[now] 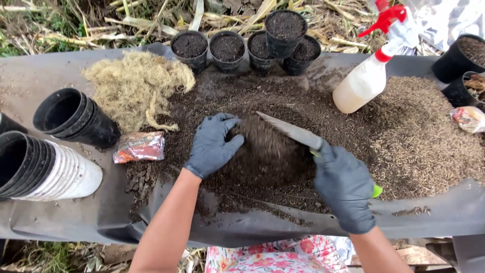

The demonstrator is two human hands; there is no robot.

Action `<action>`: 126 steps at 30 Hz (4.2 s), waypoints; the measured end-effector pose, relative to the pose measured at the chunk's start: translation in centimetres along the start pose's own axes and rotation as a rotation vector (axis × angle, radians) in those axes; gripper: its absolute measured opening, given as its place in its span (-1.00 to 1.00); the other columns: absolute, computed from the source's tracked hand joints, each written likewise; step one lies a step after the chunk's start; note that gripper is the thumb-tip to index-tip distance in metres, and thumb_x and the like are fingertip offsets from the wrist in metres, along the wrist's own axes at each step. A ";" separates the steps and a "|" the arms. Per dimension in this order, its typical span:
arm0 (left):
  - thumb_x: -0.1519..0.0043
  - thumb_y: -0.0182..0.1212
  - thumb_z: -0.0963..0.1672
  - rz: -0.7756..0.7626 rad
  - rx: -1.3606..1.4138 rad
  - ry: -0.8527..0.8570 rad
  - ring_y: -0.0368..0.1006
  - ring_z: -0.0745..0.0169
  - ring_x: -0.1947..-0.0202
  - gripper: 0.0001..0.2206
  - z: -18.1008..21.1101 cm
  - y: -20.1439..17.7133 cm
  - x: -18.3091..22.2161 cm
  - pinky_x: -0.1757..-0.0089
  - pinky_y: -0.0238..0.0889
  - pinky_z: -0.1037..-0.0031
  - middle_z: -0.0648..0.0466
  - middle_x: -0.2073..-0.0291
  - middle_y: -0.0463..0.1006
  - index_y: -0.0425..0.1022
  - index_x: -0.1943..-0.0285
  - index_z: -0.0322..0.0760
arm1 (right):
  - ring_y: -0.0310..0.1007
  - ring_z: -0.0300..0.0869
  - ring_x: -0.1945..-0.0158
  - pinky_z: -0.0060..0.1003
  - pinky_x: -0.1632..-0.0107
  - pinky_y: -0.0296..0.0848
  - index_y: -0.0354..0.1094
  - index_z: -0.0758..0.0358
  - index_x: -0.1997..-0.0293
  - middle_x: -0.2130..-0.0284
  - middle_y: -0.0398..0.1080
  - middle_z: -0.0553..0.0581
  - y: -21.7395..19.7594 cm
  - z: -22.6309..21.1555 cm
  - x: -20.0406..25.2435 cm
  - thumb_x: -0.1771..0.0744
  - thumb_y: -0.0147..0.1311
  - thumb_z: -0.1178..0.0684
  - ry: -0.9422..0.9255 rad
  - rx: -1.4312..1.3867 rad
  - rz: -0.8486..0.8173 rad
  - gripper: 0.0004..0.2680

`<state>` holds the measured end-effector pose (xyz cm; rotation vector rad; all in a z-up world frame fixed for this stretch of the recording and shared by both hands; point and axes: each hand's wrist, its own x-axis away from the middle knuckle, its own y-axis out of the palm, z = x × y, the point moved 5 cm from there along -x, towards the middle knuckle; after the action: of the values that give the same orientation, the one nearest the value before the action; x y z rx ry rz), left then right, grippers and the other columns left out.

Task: Mixing soil on a workbench and filling small plastic pots using a hand trowel and a spray bottle.

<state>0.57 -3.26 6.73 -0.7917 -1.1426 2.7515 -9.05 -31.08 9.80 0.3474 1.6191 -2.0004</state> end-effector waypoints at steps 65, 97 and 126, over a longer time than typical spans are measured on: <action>-0.38 -0.32 0.14 -0.199 0.259 -0.304 0.05 0.19 -0.52 -0.50 -2.8 0.7 -1.4 -0.38 -0.23 0.40 -0.01 -0.47 0.26 0.31 -0.44 0.15 | 0.51 -0.21 0.34 -0.31 0.31 0.50 0.28 -0.17 -0.40 0.21 0.56 -0.05 7.9 3.7 -7.7 -0.44 0.00 0.15 -0.521 -0.207 0.356 -0.66; -0.10 0.28 -0.26 -0.361 0.422 -0.470 0.28 -0.05 -0.22 -0.31 1.2 -1.3 -0.8 -0.26 0.21 0.23 -0.05 -0.15 0.28 0.25 -0.47 0.05 | 0.24 -0.22 0.59 -0.31 0.54 0.20 0.27 -0.11 -0.39 0.53 0.39 -0.05 5.1 4.6 -0.2 -0.38 0.07 0.23 -0.351 -0.096 0.134 -0.60; -0.50 -0.28 -0.05 0.059 0.246 -0.288 0.13 -0.11 -0.46 -0.54 -6.3 -0.9 -0.8 -0.42 -0.05 0.26 -0.27 -0.43 0.24 0.16 -0.53 -0.36 | 0.56 0.12 0.10 0.09 0.00 0.52 0.51 -0.11 -0.08 0.24 0.58 0.09 10.0 1.8 -14.9 -0.24 0.12 0.01 -0.137 -0.652 -0.376 -0.70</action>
<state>4.20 1.25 3.94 -0.4182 -0.7990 3.0494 8.96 -30.56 9.68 -0.3525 2.2396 -1.5572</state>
